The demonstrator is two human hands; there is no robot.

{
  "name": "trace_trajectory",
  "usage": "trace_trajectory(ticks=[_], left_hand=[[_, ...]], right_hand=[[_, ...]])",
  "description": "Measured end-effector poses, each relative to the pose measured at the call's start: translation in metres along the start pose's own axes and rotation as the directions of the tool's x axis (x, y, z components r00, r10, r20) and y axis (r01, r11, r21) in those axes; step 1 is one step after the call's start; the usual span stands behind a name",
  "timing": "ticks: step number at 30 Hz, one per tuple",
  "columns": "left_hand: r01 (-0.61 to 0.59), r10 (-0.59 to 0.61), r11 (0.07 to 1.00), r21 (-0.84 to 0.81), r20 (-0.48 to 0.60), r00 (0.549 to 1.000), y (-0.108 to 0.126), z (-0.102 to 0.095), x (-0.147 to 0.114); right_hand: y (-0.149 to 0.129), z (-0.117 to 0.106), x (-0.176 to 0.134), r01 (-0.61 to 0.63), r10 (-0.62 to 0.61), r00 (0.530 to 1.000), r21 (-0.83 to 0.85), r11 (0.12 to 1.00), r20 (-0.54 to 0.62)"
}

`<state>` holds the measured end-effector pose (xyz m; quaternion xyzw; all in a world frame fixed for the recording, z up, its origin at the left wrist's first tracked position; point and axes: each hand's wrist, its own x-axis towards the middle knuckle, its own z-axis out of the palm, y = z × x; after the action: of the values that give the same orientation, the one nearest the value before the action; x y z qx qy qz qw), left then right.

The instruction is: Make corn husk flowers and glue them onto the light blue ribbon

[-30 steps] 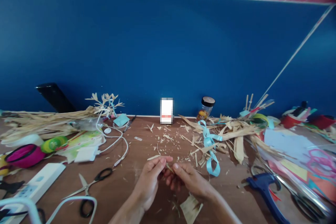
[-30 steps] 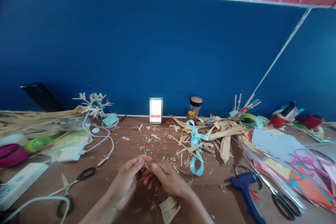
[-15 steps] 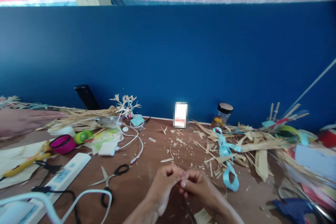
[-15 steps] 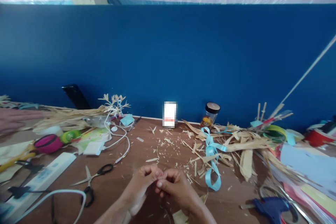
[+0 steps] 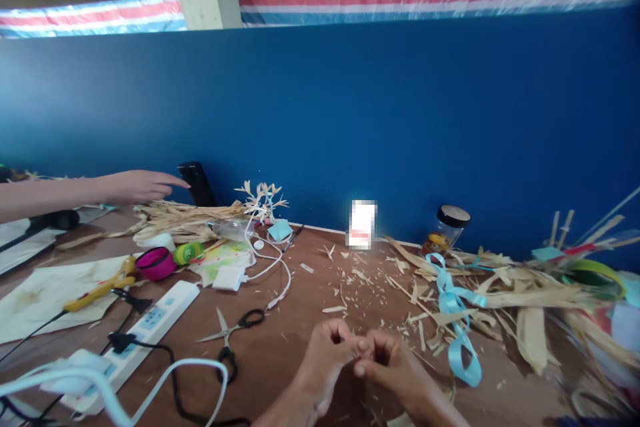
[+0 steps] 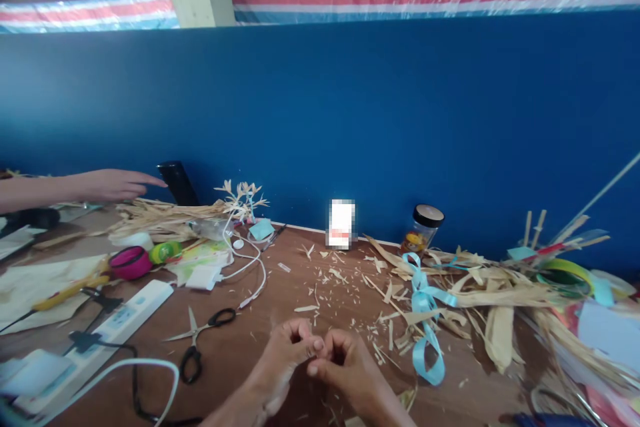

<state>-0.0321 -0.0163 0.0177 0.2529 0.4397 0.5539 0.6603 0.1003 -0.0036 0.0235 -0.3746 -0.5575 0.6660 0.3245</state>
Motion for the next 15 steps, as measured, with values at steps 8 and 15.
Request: trace_trajectory(ticks=[8,15], left_hand=[[-0.086,0.095,0.979,0.187,-0.044,0.994,0.006,-0.003,-0.006],[-0.214,0.291,0.927,0.309,-0.232,0.928,0.015,-0.024,0.003]], right_hand=[[-0.005,0.000,0.000,0.011,-0.017,0.999,-0.178,0.984,-0.033],[0.001,-0.019,0.005,-0.019,-0.054,0.985,-0.414,0.910,-0.164]])
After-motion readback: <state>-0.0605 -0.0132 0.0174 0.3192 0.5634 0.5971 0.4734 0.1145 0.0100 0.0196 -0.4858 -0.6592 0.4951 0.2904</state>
